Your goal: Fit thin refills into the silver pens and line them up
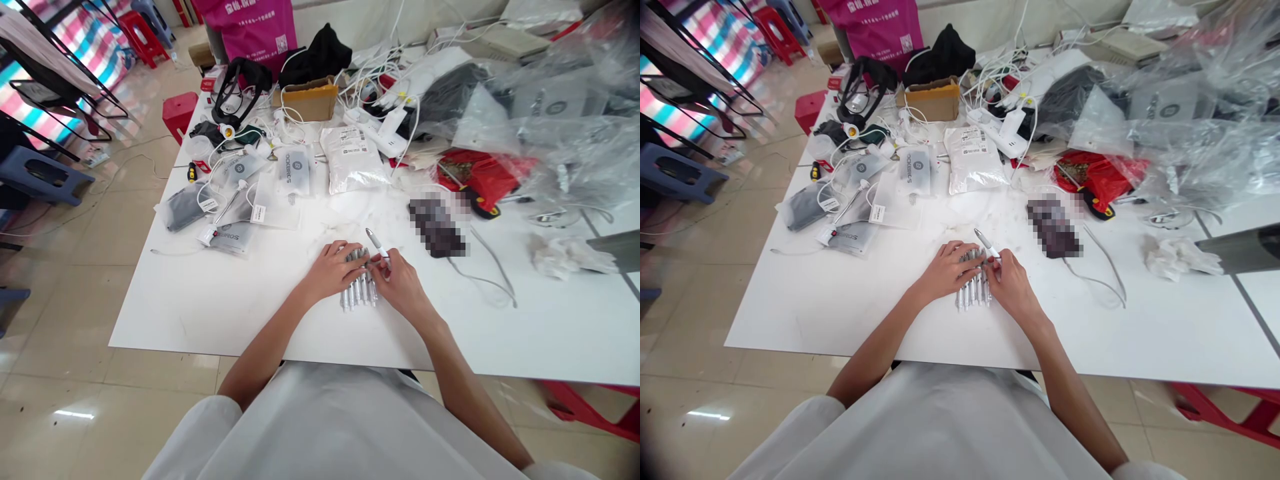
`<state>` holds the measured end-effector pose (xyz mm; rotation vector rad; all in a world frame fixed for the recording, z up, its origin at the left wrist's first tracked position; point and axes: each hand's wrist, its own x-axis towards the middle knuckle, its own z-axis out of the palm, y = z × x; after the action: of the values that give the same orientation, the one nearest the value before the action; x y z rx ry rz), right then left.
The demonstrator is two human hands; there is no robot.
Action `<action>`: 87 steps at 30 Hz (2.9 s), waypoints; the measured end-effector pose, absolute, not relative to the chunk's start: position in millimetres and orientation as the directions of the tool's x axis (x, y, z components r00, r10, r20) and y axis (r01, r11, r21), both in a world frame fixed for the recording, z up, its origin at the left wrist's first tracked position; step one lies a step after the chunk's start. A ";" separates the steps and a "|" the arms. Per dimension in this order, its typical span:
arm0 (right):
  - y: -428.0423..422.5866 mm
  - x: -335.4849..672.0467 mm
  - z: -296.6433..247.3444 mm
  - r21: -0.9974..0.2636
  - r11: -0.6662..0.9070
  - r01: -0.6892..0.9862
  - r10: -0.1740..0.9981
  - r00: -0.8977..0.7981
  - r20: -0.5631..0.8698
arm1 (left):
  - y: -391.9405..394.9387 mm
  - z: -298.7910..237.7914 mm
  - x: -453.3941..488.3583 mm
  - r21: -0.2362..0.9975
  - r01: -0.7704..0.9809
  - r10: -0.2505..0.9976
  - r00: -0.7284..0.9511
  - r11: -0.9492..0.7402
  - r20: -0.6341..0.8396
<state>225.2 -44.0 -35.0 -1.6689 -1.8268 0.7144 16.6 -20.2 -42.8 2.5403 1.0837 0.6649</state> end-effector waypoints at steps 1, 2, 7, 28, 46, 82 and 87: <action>-44.8 225.8 -34.3 -0.718 0.071 0.693 0.997 -0.065 0.036 | -20.4 -42.6 17.8 0.437 0.591 0.729 0.616 -0.679 0.298; -45.2 226.3 -33.7 -0.724 0.062 0.688 0.998 -0.062 0.026 | -20.5 -42.5 18.7 0.440 0.584 0.725 0.619 -0.683 0.302; -42.6 224.8 -30.6 -0.731 0.067 0.679 0.997 -0.070 0.027 | -20.5 -42.1 18.6 0.487 0.582 0.750 0.591 -0.651 0.297; -36.2 210.0 -27.3 -0.738 0.091 0.669 0.996 -0.076 0.054 | -16.2 -33.9 6.4 0.580 0.562 0.789 0.555 -0.590 0.264; -30.7 210.9 -30.5 -0.728 0.096 0.679 0.995 -0.087 0.050 | -13.4 -35.6 1.1 0.567 0.565 0.785 0.554 -0.600 0.279; 14.8 201.6 -54.9 -0.344 0.605 0.718 0.790 -0.487 0.374 | 2.4 -33.9 2.2 0.963 -0.270 0.983 -0.180 -0.019 -0.031; 15.4 205.3 -53.1 -0.376 0.625 0.684 0.771 -0.468 0.432 | 3.8 -34.3 1.2 0.945 -0.327 0.988 -0.143 0.003 -0.053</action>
<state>205.3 15.4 -53.1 -1.1366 -2.2756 0.2010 1.2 3.8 -34.3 0.8646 1.0773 1.4353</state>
